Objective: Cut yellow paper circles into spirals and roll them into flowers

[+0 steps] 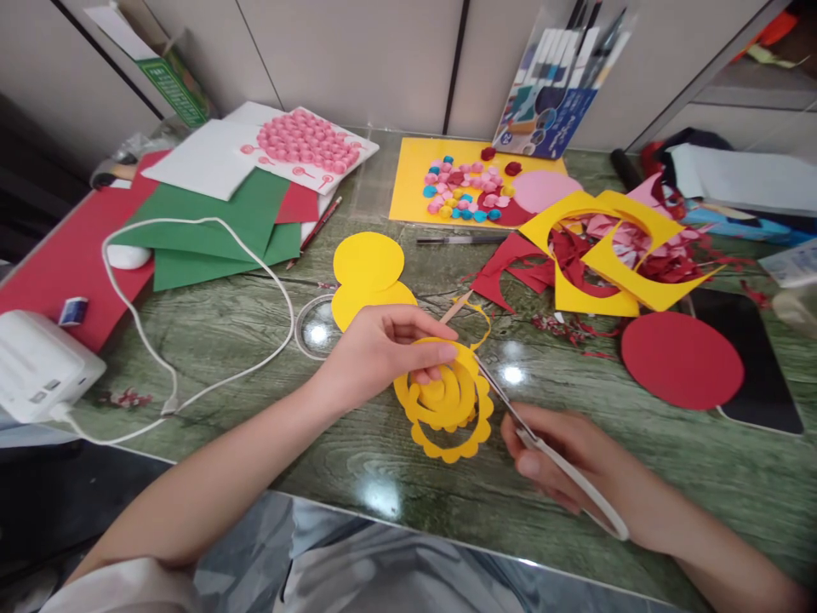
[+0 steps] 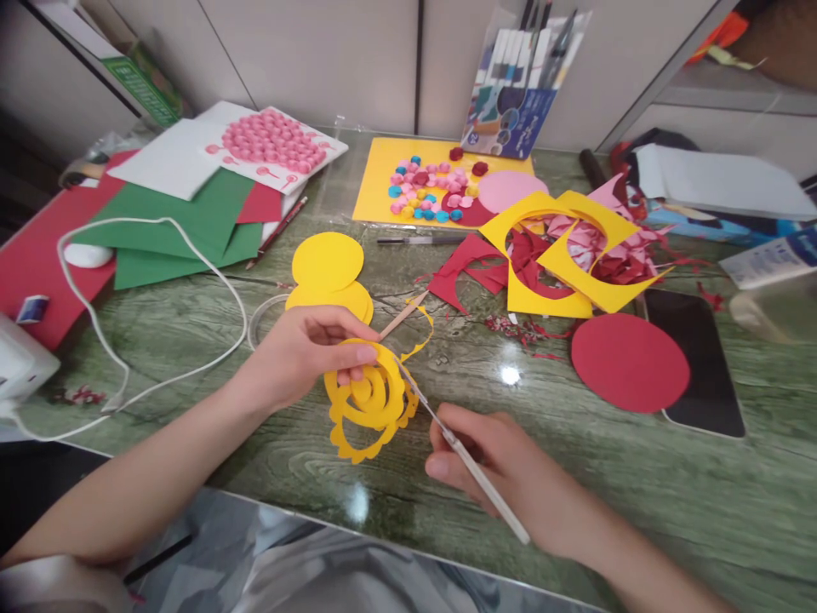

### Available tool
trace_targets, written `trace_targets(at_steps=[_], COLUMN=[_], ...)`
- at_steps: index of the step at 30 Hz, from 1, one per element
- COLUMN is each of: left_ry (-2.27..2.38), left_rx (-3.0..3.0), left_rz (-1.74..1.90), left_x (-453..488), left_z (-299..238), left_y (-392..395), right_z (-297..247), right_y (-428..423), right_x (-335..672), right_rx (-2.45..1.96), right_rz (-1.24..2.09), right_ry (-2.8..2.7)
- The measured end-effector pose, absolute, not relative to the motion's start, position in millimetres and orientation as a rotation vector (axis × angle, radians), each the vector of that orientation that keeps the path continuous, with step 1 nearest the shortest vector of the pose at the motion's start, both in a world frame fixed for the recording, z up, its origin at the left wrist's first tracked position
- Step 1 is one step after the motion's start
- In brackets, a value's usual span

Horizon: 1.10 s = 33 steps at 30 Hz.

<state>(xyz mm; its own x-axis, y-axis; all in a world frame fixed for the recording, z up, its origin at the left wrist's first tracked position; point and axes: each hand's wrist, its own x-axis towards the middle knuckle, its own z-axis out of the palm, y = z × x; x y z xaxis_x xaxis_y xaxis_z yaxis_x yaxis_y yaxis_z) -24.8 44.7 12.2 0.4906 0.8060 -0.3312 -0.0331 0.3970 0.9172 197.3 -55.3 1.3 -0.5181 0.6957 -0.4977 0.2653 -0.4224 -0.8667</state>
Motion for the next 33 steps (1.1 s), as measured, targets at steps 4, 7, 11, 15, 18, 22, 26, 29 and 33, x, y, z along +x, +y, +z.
trace_targets(at_steps=[4,7,11,15,18,22,26,29,33], left_ry=[0.926,0.945,0.94,0.929,0.917,0.916,0.902,0.877,0.87], left_rx=[1.034,1.039,1.062,1.111,1.149,1.192,1.223,1.244,1.285], left_rz=[0.6,0.55,0.497,0.443,0.379,0.28,0.229,0.201,0.167], left_x=[-24.2,-23.5,-23.5,-26.5,-30.1,-34.3,-36.1,-36.2,-36.2], left_z=[13.5,15.4,15.9,16.7,19.4,23.0,24.1,24.6,25.2], left_y=[44.0,43.6,44.3,46.5,48.4,50.4,51.3,51.3,51.0], right_z=[9.4,15.3,19.0,21.7,22.3,16.2,9.0,9.1,11.5], right_y=[-50.5,-47.2,-46.2,-46.0,-46.6,-49.8,-50.9,-49.9,-50.1], right_x=[195.3,193.4,193.0,193.6,194.3,196.7,199.5,199.7,199.6], right_rx=[-1.369,-1.388,-1.406,-1.422,-1.407,-1.382,-1.353,-1.361,-1.374], right_rz=[1.998,1.99,2.003,2.017,2.036,2.019,2.001,1.988,2.016], right_ry=[-1.581,-1.635,-1.672,-1.694,-1.729,-1.82,-1.924,-1.97,-1.991])
